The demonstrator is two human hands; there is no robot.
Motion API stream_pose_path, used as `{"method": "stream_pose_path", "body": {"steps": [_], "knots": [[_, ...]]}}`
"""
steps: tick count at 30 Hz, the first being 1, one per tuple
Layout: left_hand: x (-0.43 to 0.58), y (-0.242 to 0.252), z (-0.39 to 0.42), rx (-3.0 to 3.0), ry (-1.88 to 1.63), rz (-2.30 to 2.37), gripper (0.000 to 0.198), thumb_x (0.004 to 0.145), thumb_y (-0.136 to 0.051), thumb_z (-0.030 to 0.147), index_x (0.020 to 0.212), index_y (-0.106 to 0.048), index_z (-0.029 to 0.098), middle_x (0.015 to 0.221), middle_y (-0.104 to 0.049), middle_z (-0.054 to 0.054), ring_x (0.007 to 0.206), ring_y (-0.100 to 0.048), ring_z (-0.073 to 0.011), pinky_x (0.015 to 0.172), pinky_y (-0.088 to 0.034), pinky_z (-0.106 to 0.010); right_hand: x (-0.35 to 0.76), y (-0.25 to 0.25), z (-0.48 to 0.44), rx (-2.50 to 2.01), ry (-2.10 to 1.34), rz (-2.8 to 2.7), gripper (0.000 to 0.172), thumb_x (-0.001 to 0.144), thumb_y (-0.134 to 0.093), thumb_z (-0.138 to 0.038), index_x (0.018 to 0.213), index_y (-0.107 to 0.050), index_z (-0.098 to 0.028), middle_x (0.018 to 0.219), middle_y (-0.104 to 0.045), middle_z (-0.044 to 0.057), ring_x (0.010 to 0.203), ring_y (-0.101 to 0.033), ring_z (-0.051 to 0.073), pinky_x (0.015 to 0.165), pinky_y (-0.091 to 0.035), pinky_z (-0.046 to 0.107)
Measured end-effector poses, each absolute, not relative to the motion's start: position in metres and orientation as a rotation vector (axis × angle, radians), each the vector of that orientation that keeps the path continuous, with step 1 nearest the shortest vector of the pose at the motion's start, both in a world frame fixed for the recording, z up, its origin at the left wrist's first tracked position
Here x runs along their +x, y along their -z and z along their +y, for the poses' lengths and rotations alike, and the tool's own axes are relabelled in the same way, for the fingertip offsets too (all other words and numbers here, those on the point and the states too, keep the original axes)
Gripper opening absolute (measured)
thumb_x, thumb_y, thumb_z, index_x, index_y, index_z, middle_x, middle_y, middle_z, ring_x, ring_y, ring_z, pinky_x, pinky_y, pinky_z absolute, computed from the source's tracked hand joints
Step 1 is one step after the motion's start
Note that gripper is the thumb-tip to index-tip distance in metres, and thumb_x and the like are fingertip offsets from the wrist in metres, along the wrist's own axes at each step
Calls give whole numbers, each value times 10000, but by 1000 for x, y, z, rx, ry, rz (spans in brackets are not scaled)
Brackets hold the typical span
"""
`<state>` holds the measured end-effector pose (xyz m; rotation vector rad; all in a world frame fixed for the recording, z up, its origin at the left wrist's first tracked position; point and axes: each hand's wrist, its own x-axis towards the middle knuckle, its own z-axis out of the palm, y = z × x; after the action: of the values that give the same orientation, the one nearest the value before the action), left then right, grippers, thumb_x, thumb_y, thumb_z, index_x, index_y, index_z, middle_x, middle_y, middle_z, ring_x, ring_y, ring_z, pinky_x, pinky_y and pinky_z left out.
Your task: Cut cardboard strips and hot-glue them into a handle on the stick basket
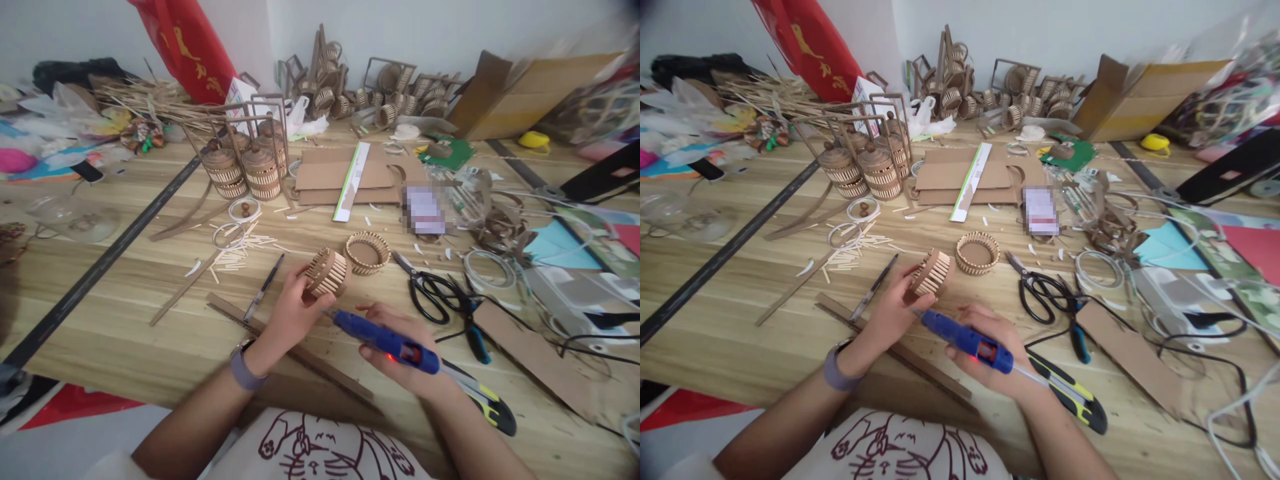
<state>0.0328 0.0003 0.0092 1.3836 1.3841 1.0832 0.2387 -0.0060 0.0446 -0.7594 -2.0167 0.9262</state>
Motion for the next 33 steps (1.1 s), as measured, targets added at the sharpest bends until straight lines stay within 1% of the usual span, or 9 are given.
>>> {"method": "stream_pose_path", "body": {"steps": [2,4,8,12,15,24,29,33], "knots": [[30,-11,2,1414,-1090,1405,401,826,-667,401,1145,-623,161,1426,-435,-152,1288,-507,-291,1103,-409,-424,242,-49,-4,-883,-894,-1992,88,802,-677,-228,742,-612,-227,713,-640,7,689,-641,166,689,-540,284],[28,-13,2,1446,-1100,1421,376,840,-662,385,1144,-628,166,1416,-455,-146,1301,-495,-290,1117,-391,-426,245,-51,-1,-983,-885,-1969,150,824,-655,-251,690,-591,-223,684,-611,-2,627,-604,147,581,-489,252],[26,-16,3,1455,-1098,1435,339,860,-641,366,1133,-637,163,1410,-466,-136,1299,-496,-286,1115,-391,-417,253,-50,2,-1210,-893,-1934,283,824,-656,-363,630,-503,-225,596,-486,-37,514,-490,122,485,-402,249],[25,-16,3,1433,-1077,1449,343,864,-635,363,1142,-636,162,1425,-454,-136,1312,-486,-277,1092,-416,-397,255,-51,4,-1304,-939,-1947,337,814,-651,-426,614,-468,-226,590,-447,-39,502,-448,118,465,-367,254],[25,-15,4,1439,-1090,1449,348,862,-644,365,1149,-635,169,1432,-458,-127,1316,-482,-273,1102,-404,-392,252,-56,4,-1306,-968,-1986,375,813,-642,-452,585,-446,-229,571,-439,-36,499,-439,122,461,-368,258],[27,-17,3,1417,-1062,1474,345,865,-617,338,1157,-631,154,1417,-455,-135,1290,-500,-267,1103,-395,-385,249,-55,4,-1273,-957,-2029,315,821,-630,-407,600,-492,-230,588,-478,-29,523,-482,127,515,-411,258],[27,-17,3,1427,-1072,1478,329,853,-616,310,1146,-628,160,1402,-476,-131,1289,-500,-269,1104,-397,-392,246,-53,3,-1275,-936,-2026,360,827,-636,-424,586,-451,-231,586,-464,-28,524,-475,126,496,-399,256],[28,-17,3,1411,-1065,1480,337,834,-618,283,1146,-628,157,1410,-472,-134,1297,-494,-273,1112,-392,-397,244,-54,3,-1265,-950,-2023,346,834,-625,-422,594,-466,-230,584,-457,-28,527,-478,129,483,-390,255]]}}
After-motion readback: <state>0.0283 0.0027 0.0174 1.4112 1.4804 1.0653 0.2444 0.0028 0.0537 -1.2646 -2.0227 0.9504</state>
